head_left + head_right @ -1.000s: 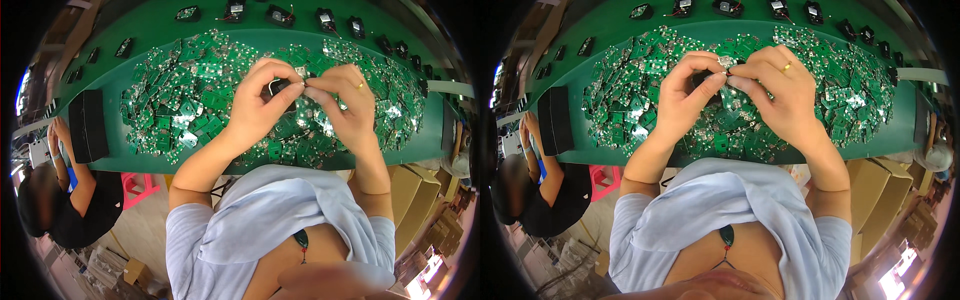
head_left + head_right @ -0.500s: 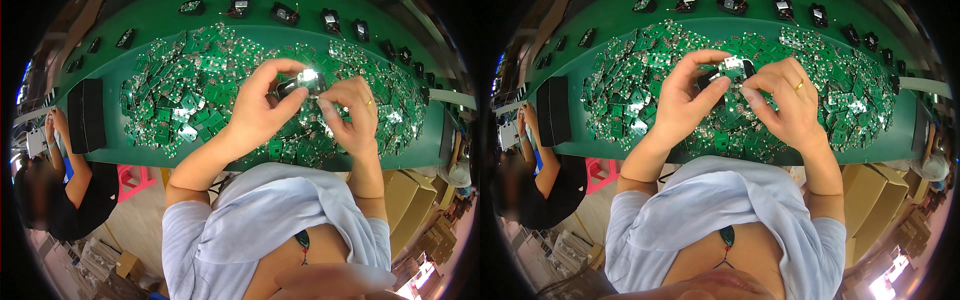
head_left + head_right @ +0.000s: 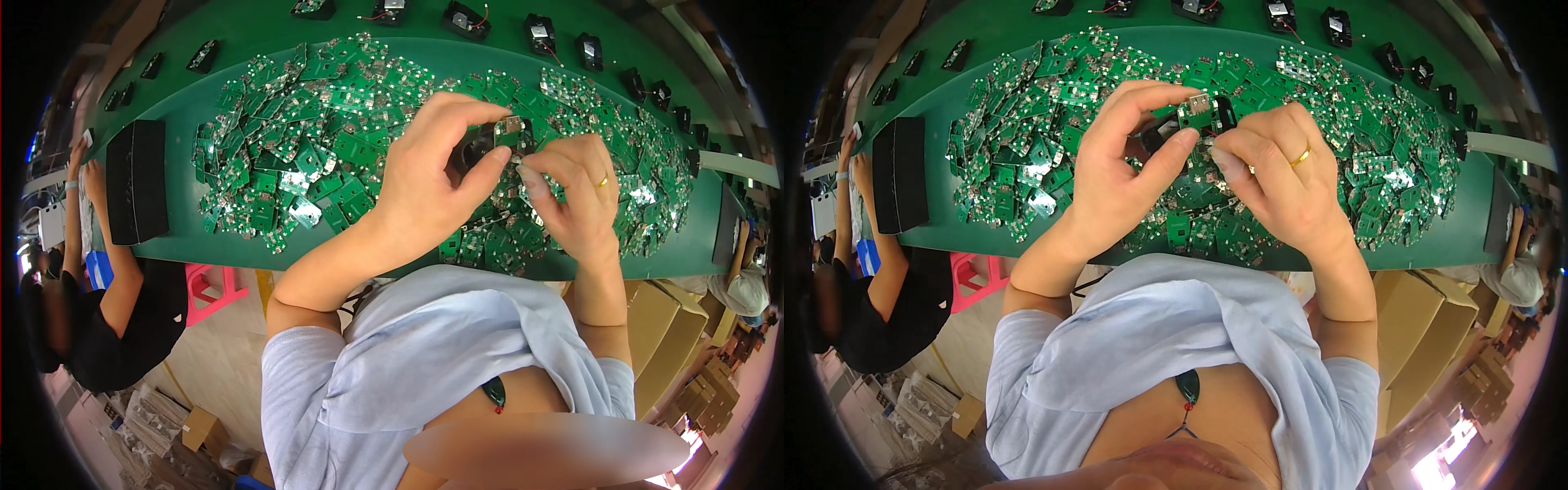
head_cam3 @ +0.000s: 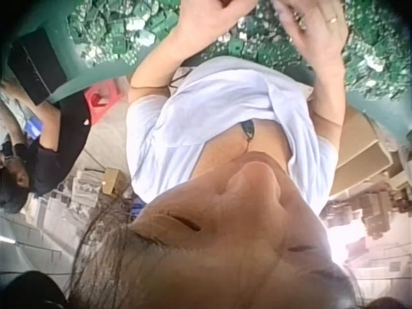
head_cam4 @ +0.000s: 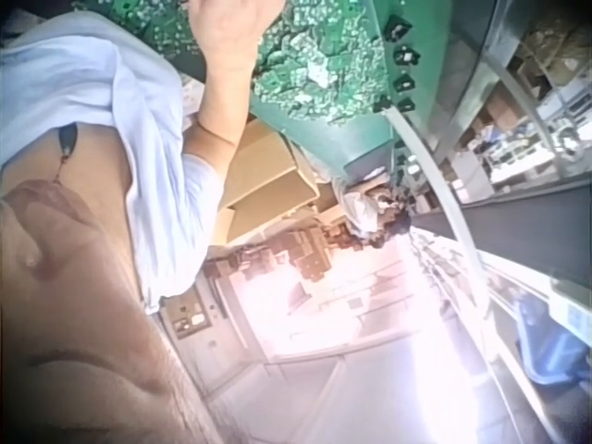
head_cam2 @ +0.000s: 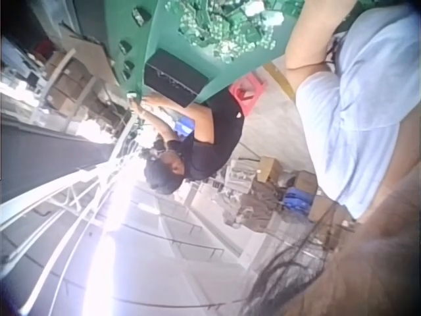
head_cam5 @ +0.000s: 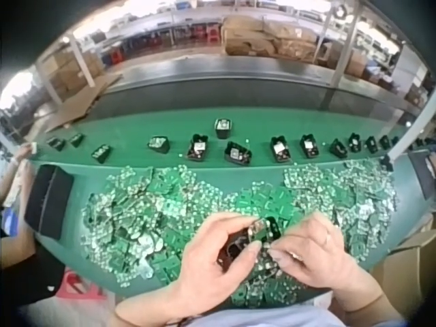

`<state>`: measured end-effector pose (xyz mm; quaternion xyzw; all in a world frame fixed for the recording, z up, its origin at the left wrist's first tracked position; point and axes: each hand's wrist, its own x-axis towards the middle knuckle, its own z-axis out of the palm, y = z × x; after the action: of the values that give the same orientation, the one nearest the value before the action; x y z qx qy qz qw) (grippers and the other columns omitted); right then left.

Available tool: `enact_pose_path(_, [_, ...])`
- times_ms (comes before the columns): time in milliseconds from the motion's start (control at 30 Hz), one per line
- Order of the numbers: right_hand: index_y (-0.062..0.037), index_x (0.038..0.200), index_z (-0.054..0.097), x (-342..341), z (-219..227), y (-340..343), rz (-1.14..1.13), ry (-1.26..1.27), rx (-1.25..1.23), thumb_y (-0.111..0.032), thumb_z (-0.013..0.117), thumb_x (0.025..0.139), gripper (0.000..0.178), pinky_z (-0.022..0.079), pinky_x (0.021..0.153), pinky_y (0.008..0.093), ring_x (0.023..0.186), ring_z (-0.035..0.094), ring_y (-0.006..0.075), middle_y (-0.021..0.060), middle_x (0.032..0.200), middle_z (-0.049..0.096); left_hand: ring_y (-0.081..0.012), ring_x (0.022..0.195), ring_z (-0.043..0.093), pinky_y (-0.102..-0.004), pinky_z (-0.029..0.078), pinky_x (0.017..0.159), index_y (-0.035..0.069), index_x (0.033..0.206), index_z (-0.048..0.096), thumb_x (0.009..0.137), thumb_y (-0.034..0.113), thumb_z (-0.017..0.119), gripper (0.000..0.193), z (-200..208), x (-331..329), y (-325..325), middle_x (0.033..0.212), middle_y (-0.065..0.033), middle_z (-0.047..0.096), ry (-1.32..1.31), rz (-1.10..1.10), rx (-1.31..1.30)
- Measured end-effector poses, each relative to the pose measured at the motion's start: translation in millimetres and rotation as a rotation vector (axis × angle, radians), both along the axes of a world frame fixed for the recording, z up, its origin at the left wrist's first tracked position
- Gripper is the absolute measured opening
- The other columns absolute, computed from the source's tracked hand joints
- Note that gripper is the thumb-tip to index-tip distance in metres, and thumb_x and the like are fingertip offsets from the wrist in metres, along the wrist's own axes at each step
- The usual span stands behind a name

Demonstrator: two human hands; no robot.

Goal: The person picks up a black plastic housing and a green circuit board from a pile, fits the board into the housing by hand, and places the assembled unit onto the table, repeating this process multiple times.

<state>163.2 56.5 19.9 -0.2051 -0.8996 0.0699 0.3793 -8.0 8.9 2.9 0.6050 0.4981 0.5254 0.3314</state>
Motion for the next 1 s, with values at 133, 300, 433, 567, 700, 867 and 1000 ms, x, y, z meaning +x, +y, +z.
enact_pose_path(133, [-0.0013, 0.086, 0.055, 0, -2, 0, 0.001, -0.021, 0.022, 0.005, 0.069, 0.063, 0.027, 0.043, 0.054, 0.0321, 0.065, 0.051, 0.0241, 0.0086, 0.080, 0.053, -0.0084, 0.072, 0.053, -0.0183, 0.043, 0.055, 0.003, 0.105, 0.056, 0.077, 0.002, 0.062, 0.028, 1, -1, -1, 0.099, -0.0056, 0.053, 0.056, 0.011, 0.037])
enact_pose_path(300, [-0.0008, 0.086, 0.055, 0, -6, 1, 0.019, -0.004, 0.002, 0.005, 0.068, 0.063, 0.028, 0.043, 0.054, 0.0326, 0.066, 0.051, 0.0249, 0.0090, 0.080, 0.053, -0.0165, 0.072, 0.056, -0.0244, 0.046, 0.057, 0.003, 0.103, 0.057, 0.075, 0.003, 0.064, 0.028, -4, 1, 1, 0.095, -0.0086, 0.054, 0.053, 0.031, 0.147])
enact_pose_path(433, [-0.0007, 0.088, 0.055, -1, -9, 0, 0.041, -0.009, -0.039, 0.006, 0.068, 0.062, 0.030, 0.043, 0.055, 0.0334, 0.066, 0.051, 0.0256, 0.0093, 0.080, 0.053, -0.0209, 0.069, 0.059, -0.0286, 0.049, 0.056, 0.004, 0.099, 0.058, 0.073, 0.004, 0.065, 0.027, -3, 2, 1, 0.092, -0.0097, 0.055, 0.113, 0.064, 0.204])
enact_pose_path(567, [-0.0008, 0.090, 0.055, 0, -12, 1, 0.043, 0.000, -0.036, 0.005, 0.067, 0.061, 0.032, 0.043, 0.055, 0.0334, 0.066, 0.051, 0.0261, 0.0095, 0.080, 0.053, -0.0205, 0.068, 0.060, -0.0283, 0.049, 0.054, 0.004, 0.099, 0.058, 0.073, 0.003, 0.065, 0.027, -2, 3, 1, 0.091, -0.0096, 0.055, 0.131, 0.072, 0.227])
enact_pose_path(700, [-0.0012, 0.090, 0.055, 0, -15, 3, 0.037, 0.040, -0.036, 0.005, 0.068, 0.061, 0.032, 0.043, 0.055, 0.0331, 0.066, 0.051, 0.0266, 0.0092, 0.080, 0.053, -0.0188, 0.070, 0.058, -0.0260, 0.047, 0.053, 0.004, 0.103, 0.057, 0.075, 0.004, 0.064, 0.029, -5, 4, -1, 0.094, -0.0101, 0.054, 0.018, 0.046, 0.157])
enact_pose_path(867, [-0.0010, 0.108, 0.047, -9, -24, -20, -0.174, 0.381, -0.585, 0.001, 0.064, 0.076, 0.036, 0.043, 0.055, 0.0234, 0.065, 0.053, 0.0139, 0.0078, 0.082, 0.053, -0.0185, 0.083, 0.054, -0.0260, 0.046, 0.069, 0.003, 0.113, 0.053, 0.081, 0.007, 0.061, 0.033, -9, 3, 3, 0.098, -0.0108, 0.052, -0.082, 0.054, 0.013])
enact_pose_path(1000, [-0.0015, 0.115, 0.037, -12, -18, -30, -0.187, 0.642, -1.040, 0.000, 0.056, 0.084, 0.036, 0.043, 0.054, 0.0203, 0.062, 0.051, 0.0096, 0.0064, 0.083, 0.053, -0.0170, 0.089, 0.054, -0.0259, 0.046, 0.071, 0.002, 0.116, 0.049, 0.085, 0.006, 0.055, 0.032, -13, 4, 5, 0.099, -0.0099, 0.054, -0.138, -0.042, 0.031])
